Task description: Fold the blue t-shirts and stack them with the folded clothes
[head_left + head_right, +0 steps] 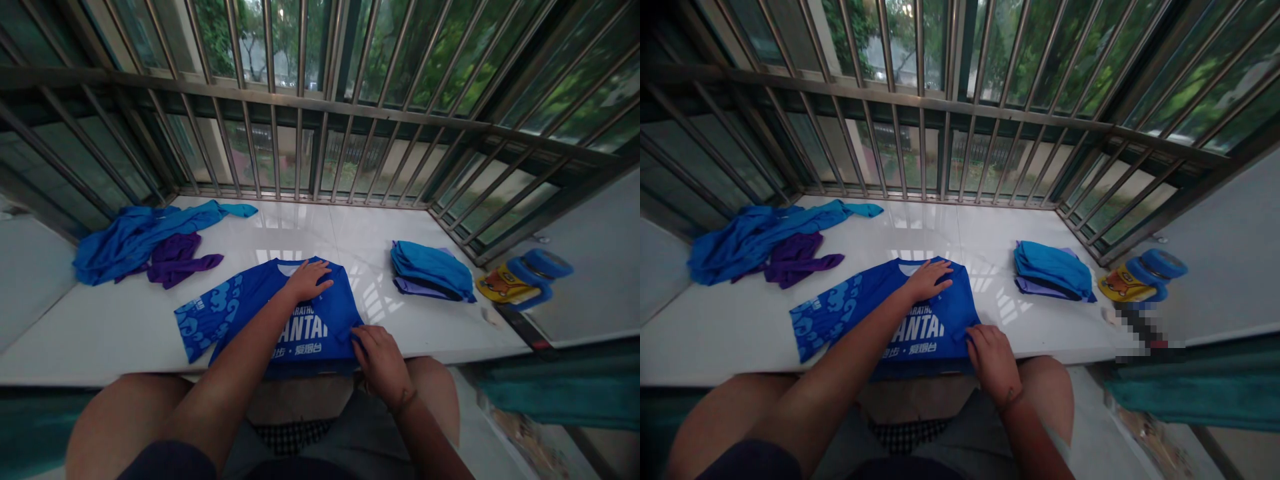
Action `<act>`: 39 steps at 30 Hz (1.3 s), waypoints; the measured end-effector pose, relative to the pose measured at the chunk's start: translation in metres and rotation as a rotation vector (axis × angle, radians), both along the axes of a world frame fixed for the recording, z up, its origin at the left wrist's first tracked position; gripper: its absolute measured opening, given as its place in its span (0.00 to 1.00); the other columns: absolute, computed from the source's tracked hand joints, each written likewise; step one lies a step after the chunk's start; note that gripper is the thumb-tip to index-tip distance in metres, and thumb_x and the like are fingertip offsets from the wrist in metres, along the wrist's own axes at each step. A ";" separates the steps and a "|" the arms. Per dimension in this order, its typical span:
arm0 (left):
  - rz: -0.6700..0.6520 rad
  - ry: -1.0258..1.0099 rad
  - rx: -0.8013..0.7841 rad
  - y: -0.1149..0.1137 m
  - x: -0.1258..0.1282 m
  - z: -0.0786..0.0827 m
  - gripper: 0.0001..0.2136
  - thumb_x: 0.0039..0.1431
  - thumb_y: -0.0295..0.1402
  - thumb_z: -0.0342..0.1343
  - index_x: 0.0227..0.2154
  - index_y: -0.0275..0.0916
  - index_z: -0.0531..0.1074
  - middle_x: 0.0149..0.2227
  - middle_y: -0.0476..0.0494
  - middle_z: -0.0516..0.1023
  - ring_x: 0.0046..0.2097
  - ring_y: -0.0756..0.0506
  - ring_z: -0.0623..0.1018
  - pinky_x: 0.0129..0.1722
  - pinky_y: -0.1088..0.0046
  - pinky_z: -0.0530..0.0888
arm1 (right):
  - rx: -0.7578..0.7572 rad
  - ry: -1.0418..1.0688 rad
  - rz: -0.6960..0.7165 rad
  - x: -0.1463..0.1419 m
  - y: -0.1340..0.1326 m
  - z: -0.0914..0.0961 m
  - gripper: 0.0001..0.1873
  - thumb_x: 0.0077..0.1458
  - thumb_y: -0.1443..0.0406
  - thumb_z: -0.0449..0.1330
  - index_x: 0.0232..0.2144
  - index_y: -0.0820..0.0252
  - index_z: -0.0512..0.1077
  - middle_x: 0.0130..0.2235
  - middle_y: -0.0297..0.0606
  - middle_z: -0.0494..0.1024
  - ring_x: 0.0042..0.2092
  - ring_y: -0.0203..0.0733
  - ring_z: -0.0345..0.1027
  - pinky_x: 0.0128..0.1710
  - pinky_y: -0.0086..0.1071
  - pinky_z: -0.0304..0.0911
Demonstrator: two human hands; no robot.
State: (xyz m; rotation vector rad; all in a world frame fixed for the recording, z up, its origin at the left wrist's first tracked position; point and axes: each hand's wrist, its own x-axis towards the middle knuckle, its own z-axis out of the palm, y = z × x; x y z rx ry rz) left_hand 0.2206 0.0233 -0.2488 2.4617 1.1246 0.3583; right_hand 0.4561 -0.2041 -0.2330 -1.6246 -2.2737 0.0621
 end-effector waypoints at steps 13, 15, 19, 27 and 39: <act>-0.024 0.021 -0.037 0.004 -0.002 0.001 0.32 0.70 0.57 0.57 0.70 0.46 0.71 0.78 0.41 0.61 0.79 0.34 0.60 0.79 0.42 0.47 | -0.053 0.107 -0.274 0.025 0.022 -0.023 0.14 0.76 0.60 0.55 0.50 0.59 0.79 0.45 0.46 0.82 0.49 0.52 0.75 0.53 0.43 0.68; -0.026 0.026 -0.028 0.004 -0.003 0.001 0.33 0.69 0.57 0.58 0.70 0.46 0.71 0.78 0.41 0.61 0.79 0.34 0.60 0.79 0.42 0.47 | -0.047 0.115 -0.308 0.033 0.021 -0.025 0.16 0.77 0.60 0.52 0.46 0.58 0.79 0.45 0.46 0.82 0.48 0.52 0.75 0.52 0.42 0.68; -0.035 0.031 -0.010 0.004 -0.003 -0.001 0.35 0.67 0.57 0.60 0.71 0.45 0.70 0.78 0.40 0.61 0.79 0.34 0.60 0.79 0.43 0.48 | 0.003 0.127 -0.375 0.043 0.016 -0.023 0.16 0.77 0.59 0.52 0.43 0.58 0.79 0.44 0.46 0.81 0.46 0.51 0.74 0.51 0.42 0.68; -0.031 0.027 -0.006 0.004 -0.003 -0.003 0.34 0.67 0.57 0.60 0.70 0.45 0.70 0.78 0.40 0.61 0.79 0.34 0.60 0.79 0.43 0.48 | 0.035 0.072 -0.208 0.031 0.019 -0.018 0.14 0.74 0.60 0.57 0.53 0.57 0.79 0.49 0.47 0.80 0.49 0.52 0.74 0.52 0.42 0.70; -0.021 0.016 0.018 0.002 -0.003 -0.004 0.33 0.68 0.56 0.59 0.69 0.45 0.71 0.78 0.39 0.62 0.79 0.35 0.60 0.79 0.44 0.48 | 0.077 -0.081 -0.118 -0.018 0.023 -0.032 0.32 0.77 0.56 0.50 0.76 0.64 0.61 0.77 0.54 0.61 0.77 0.57 0.54 0.75 0.57 0.52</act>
